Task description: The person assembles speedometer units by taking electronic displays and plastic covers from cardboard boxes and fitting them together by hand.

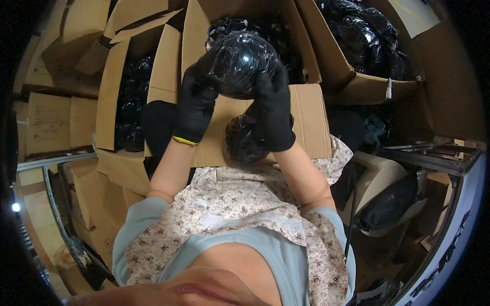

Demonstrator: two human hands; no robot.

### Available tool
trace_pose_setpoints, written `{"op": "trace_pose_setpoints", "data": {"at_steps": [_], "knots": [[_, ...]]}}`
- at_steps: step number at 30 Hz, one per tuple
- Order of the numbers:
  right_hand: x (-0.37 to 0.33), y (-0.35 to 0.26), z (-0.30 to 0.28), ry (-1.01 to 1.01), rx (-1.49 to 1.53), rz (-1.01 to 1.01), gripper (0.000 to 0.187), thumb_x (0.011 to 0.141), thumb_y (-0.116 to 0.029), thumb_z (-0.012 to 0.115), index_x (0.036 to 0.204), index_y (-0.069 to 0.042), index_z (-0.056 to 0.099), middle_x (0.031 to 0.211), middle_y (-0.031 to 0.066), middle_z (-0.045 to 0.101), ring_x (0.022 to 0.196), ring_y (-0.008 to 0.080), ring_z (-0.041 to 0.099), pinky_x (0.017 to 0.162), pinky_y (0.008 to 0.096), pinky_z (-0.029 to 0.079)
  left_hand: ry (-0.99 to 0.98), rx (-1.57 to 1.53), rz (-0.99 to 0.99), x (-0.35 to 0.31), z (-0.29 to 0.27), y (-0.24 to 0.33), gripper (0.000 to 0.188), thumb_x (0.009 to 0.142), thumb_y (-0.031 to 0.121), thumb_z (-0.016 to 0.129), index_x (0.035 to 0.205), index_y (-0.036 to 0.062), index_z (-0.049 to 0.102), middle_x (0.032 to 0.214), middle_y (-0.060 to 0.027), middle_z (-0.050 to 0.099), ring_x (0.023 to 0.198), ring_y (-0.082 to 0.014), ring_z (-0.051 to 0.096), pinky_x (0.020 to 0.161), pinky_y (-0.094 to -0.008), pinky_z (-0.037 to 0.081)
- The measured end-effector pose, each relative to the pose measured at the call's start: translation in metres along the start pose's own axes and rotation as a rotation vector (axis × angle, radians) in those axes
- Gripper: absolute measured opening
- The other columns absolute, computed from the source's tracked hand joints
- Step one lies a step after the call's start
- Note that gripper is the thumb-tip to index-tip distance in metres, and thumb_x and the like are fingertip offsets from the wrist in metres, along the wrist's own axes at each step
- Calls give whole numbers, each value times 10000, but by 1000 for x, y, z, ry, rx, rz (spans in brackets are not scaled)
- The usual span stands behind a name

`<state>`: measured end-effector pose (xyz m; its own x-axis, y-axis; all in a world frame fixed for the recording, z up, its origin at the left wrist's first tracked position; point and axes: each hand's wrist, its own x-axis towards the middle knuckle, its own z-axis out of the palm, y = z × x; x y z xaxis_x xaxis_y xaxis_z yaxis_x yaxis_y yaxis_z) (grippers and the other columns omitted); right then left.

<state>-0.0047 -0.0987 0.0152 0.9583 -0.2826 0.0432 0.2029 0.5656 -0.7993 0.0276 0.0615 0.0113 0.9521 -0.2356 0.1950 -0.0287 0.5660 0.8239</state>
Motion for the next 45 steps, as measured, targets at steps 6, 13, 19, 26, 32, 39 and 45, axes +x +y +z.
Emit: {"op": "trace_pose_setpoints", "data": {"at_steps": [6,13,19,26,32,39,45], "knots": [[-6,-11,-5,-80,-238,-72,591,891,-98,632,1408,-70,348,1313,122,474,1171,191,484,985,321,426,-168,950,271,18,11,39,481,865,117,694,1314,44,537,1199,-76,579,1113,-206,572,984,-342,448],[0,11,-16,-48,-383,-251,519,871,-54,650,1342,-52,432,1243,103,524,1142,183,513,977,320,436,-44,769,171,21,-5,10,354,847,9,686,1193,18,610,1059,-59,612,1013,-168,602,905,-295,488],[4,-1,-21,-113,-589,-366,607,773,-44,759,1308,-51,472,1170,100,584,1019,203,607,877,323,506,-8,699,182,21,-17,-2,421,801,10,723,1205,51,610,1153,-78,564,1070,-193,582,896,-300,488],[7,-13,-14,-198,-981,-677,671,596,-52,862,1205,-70,580,1070,125,652,962,312,626,835,384,513,-333,1210,609,25,11,29,428,685,114,804,1099,111,694,1110,-68,611,1126,-271,517,977,-385,433],[6,-15,-12,-249,-1055,-785,600,609,-32,837,1160,-57,599,1084,138,655,969,323,621,846,403,500,-347,1030,654,26,5,12,370,661,83,815,1012,96,699,1015,-56,639,972,-269,573,857,-379,479],[1,-3,-13,-201,-860,-782,504,628,14,804,1090,-21,604,1061,168,647,962,348,613,847,406,493,-219,1122,642,18,12,19,654,692,236,857,1232,42,544,1319,-147,469,1212,-281,473,1032,-364,377],[-2,-3,-23,-282,-845,-984,361,642,12,818,948,41,629,1083,223,652,1049,371,637,926,470,508,-222,696,398,21,-29,14,558,690,152,850,1171,42,591,1244,-109,542,1209,-246,508,1028,-339,416]]}}
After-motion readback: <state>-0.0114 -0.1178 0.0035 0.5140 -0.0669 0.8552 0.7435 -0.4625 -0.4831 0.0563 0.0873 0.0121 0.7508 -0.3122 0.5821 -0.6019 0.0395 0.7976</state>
